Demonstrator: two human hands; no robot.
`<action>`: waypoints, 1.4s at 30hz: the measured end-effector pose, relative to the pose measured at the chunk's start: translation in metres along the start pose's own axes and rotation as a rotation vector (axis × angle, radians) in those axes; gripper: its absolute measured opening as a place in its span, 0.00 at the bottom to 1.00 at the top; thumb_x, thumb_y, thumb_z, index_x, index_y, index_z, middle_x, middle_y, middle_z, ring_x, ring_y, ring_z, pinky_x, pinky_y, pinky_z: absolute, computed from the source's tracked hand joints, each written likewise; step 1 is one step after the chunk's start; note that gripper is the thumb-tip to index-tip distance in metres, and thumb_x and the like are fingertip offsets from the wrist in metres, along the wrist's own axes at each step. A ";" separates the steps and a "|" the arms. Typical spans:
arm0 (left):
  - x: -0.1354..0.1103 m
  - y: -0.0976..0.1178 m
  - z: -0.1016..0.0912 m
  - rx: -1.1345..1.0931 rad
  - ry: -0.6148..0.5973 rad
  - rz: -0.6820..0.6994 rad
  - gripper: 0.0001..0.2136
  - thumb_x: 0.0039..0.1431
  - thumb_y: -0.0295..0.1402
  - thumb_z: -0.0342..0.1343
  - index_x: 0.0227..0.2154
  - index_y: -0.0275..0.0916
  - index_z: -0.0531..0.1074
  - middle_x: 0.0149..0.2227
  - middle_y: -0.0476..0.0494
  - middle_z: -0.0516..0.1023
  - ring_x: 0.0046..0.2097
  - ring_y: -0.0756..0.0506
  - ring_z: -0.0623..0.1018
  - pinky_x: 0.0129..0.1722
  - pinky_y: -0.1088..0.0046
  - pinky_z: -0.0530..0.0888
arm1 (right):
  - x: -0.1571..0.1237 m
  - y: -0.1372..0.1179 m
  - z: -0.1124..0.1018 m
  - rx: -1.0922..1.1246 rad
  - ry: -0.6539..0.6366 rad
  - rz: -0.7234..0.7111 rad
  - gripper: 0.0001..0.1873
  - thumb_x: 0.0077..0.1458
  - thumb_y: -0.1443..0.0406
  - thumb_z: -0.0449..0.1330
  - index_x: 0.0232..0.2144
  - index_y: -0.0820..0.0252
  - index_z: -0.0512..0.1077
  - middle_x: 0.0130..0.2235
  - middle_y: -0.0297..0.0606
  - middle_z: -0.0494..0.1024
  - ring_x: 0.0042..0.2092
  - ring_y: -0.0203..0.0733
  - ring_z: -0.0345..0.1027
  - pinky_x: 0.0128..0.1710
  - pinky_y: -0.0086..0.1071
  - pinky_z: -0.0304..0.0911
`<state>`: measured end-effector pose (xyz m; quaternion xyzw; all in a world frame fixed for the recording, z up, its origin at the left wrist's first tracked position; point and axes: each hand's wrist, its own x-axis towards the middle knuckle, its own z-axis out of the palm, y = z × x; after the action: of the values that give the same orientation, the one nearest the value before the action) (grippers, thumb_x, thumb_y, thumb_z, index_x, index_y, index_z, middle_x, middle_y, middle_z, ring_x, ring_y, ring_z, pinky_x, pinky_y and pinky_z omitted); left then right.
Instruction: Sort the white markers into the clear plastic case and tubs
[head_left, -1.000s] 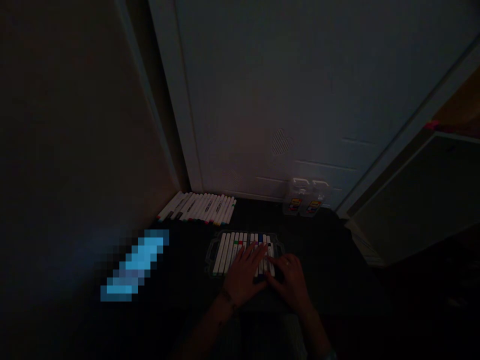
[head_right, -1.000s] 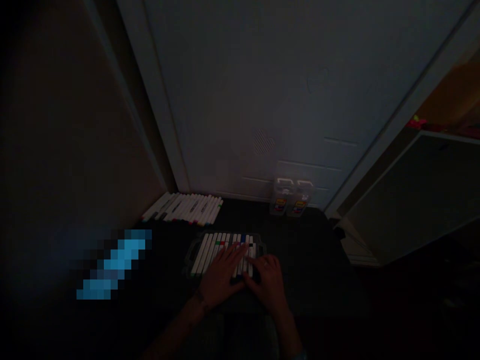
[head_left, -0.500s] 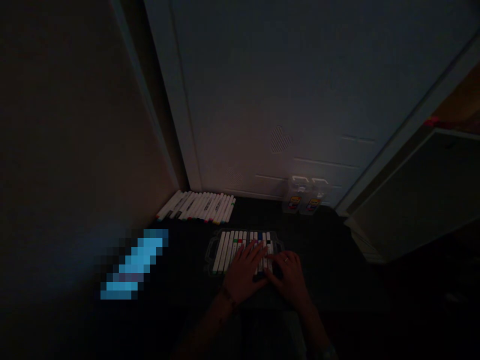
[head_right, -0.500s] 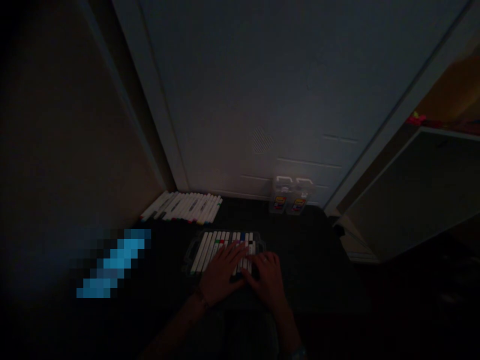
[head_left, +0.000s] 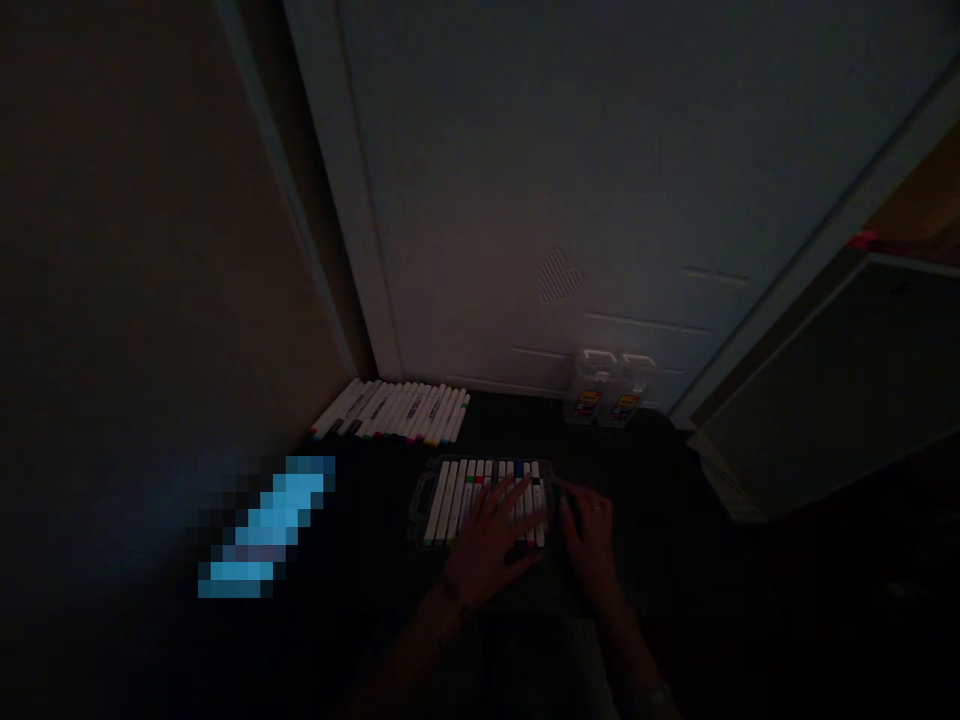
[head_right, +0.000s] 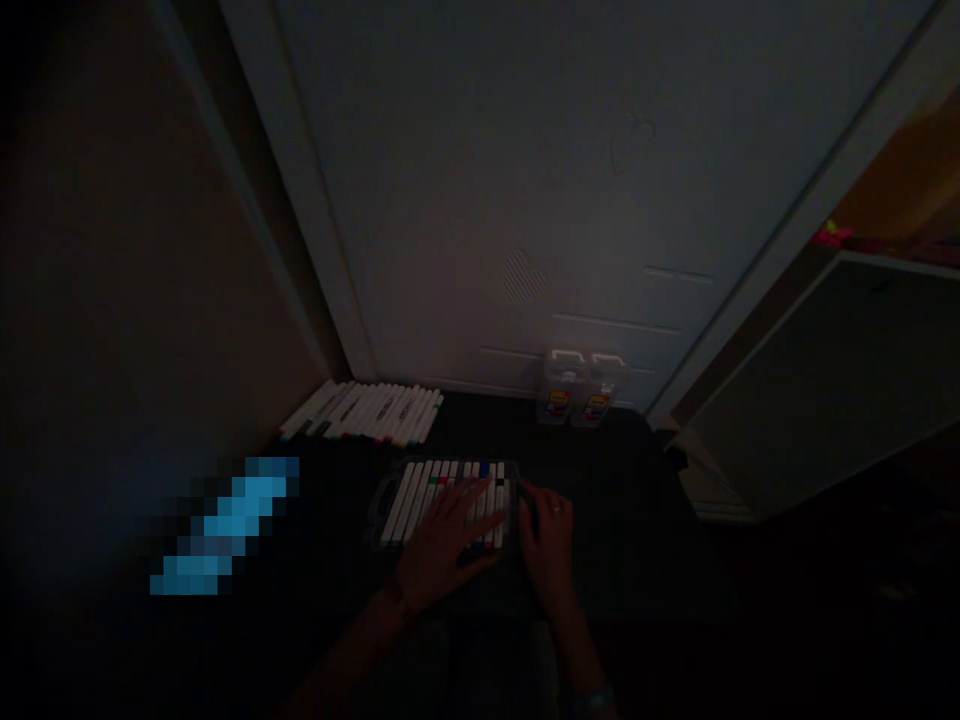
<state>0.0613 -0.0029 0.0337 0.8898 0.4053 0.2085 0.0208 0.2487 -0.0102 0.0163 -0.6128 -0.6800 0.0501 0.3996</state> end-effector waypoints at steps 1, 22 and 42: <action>-0.001 0.001 -0.001 -0.002 -0.011 0.027 0.22 0.55 0.41 0.52 0.54 0.55 0.59 0.64 0.54 0.43 0.62 0.38 0.48 0.59 0.52 0.51 | 0.000 0.001 0.001 -0.012 -0.009 -0.002 0.17 0.60 0.61 0.45 0.50 0.52 0.63 0.47 0.39 0.68 0.49 0.43 0.57 0.49 0.41 0.54; -0.006 -0.002 0.001 -0.110 -0.056 0.132 0.15 0.57 0.34 0.51 0.47 0.56 0.67 0.60 0.54 0.55 0.57 0.41 0.58 0.53 0.57 0.63 | -0.001 -0.003 0.003 -0.201 -0.139 -0.066 0.21 0.62 0.61 0.40 0.56 0.44 0.56 0.55 0.36 0.60 0.55 0.43 0.53 0.53 0.43 0.53; -0.016 0.001 0.007 -0.157 -0.050 0.098 0.15 0.58 0.34 0.51 0.48 0.56 0.67 0.58 0.55 0.59 0.56 0.43 0.58 0.52 0.59 0.63 | 0.000 0.003 0.007 -0.301 -0.188 -0.109 0.21 0.62 0.61 0.39 0.57 0.45 0.55 0.54 0.37 0.63 0.53 0.45 0.55 0.50 0.44 0.55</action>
<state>0.0556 -0.0142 0.0217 0.9093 0.3429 0.2179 0.0903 0.2464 -0.0064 0.0100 -0.6205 -0.7464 -0.0169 0.2400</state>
